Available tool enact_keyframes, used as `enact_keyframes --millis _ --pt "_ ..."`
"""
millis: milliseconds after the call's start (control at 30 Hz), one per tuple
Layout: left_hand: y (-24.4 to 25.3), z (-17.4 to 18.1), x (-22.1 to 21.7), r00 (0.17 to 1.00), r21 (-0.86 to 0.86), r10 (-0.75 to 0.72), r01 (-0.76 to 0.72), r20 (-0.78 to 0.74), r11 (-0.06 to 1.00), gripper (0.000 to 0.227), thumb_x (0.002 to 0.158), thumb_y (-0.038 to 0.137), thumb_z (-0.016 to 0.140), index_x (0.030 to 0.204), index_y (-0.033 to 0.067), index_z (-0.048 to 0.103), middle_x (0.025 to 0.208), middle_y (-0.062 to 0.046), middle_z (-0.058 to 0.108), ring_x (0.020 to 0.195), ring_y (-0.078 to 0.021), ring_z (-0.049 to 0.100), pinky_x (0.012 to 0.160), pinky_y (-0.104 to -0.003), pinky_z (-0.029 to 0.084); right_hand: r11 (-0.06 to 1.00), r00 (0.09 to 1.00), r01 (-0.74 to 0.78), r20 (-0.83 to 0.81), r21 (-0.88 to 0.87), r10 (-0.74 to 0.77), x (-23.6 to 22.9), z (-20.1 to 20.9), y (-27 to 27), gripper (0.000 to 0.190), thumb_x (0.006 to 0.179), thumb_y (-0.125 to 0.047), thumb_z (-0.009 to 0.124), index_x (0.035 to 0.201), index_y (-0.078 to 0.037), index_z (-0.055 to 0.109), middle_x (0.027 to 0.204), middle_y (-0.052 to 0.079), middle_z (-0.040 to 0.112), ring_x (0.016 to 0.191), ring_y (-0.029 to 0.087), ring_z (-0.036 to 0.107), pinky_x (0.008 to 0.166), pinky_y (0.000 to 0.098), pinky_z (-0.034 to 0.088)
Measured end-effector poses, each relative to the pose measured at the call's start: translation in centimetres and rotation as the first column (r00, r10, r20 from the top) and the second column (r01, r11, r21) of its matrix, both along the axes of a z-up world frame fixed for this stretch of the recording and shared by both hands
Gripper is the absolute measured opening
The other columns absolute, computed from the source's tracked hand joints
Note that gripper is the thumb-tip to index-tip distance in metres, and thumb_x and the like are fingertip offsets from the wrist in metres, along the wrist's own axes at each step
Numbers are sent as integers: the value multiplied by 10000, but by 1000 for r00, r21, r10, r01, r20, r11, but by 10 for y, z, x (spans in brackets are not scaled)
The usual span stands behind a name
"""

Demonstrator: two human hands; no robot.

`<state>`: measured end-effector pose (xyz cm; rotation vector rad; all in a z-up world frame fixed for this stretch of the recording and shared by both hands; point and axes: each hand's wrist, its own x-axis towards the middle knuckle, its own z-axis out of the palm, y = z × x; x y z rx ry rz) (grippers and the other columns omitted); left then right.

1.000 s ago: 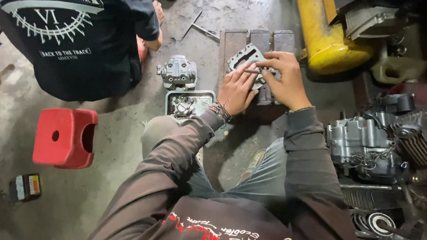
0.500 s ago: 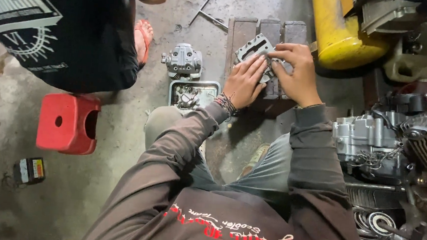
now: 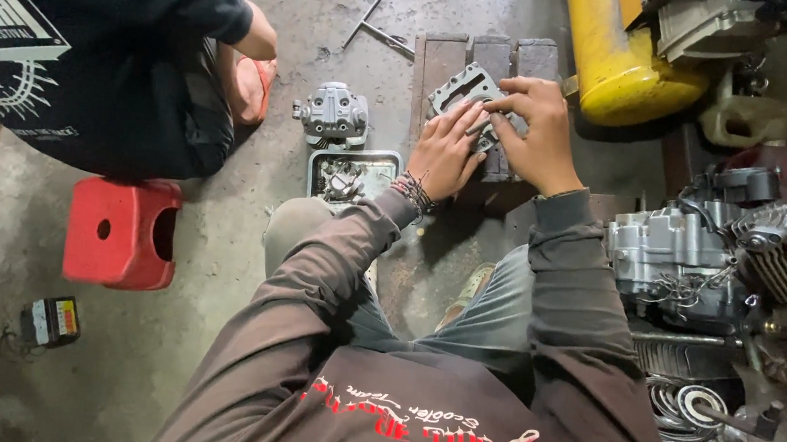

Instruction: The person sits on the floor and assembles a metallic engine component, likely a cylinder head, by hand. They insert and adjust small internal parts, such as valves or pins, into the component while holding it steady.

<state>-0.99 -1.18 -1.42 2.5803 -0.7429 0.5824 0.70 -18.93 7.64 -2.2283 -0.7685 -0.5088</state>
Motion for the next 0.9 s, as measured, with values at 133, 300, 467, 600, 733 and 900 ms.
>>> enact_keyframes --millis 133,300,467,600,733,900 --pt "0 -2 1 1000 41 11 -11 -8 999 634 986 335 593 1500 -7 450 1607 -135 379 1502 -269 333 1198 -400 280 994 993 106 62 -33 -104 2 -2 7 112 896 -101 817 931 -37 732 1182 87 689 1164 270 568 995 390 403" --pt "0 -2 1 999 67 17 -15 -29 998 675 982 329 603 1541 20 387 1623 -129 365 1517 -263 316 1209 -401 273 992 990 126 60 18 -127 -1 5 8 117 876 -87 777 961 -37 715 1164 109 675 1096 279 570 958 400 436" --pt "1 3 -1 1000 59 17 -16 -15 998 658 983 338 607 1522 10 422 1614 -121 377 1507 -259 327 1201 -399 285 997 997 73 25 7 -73 4 -4 1 76 867 -49 777 926 -32 731 1182 107 693 1121 284 578 990 395 443" --pt "0 -3 1 1000 52 13 -12 -10 999 627 992 344 582 1479 -34 470 1604 -144 378 1501 -278 324 1193 -415 280 979 978 197 79 -55 -193 3 -6 7 241 886 -190 839 795 -87 641 1124 72 669 1067 259 569 971 401 403" --pt "0 1 -1 1000 54 26 -25 -18 998 668 977 342 609 1531 27 409 1610 -116 389 1506 -252 334 1203 -399 277 999 999 32 11 39 -32 -2 8 6 177 877 -24 728 1052 -4 742 1209 140 670 1130 301 573 1010 405 456" --pt "0 0 -1 1000 17 12 -11 -12 1000 614 968 319 613 1472 -1 469 1595 -122 391 1498 -276 334 1189 -413 292 983 984 171 67 -60 -167 5 -8 7 215 849 -144 852 818 -85 647 1139 80 689 1116 259 567 986 406 391"
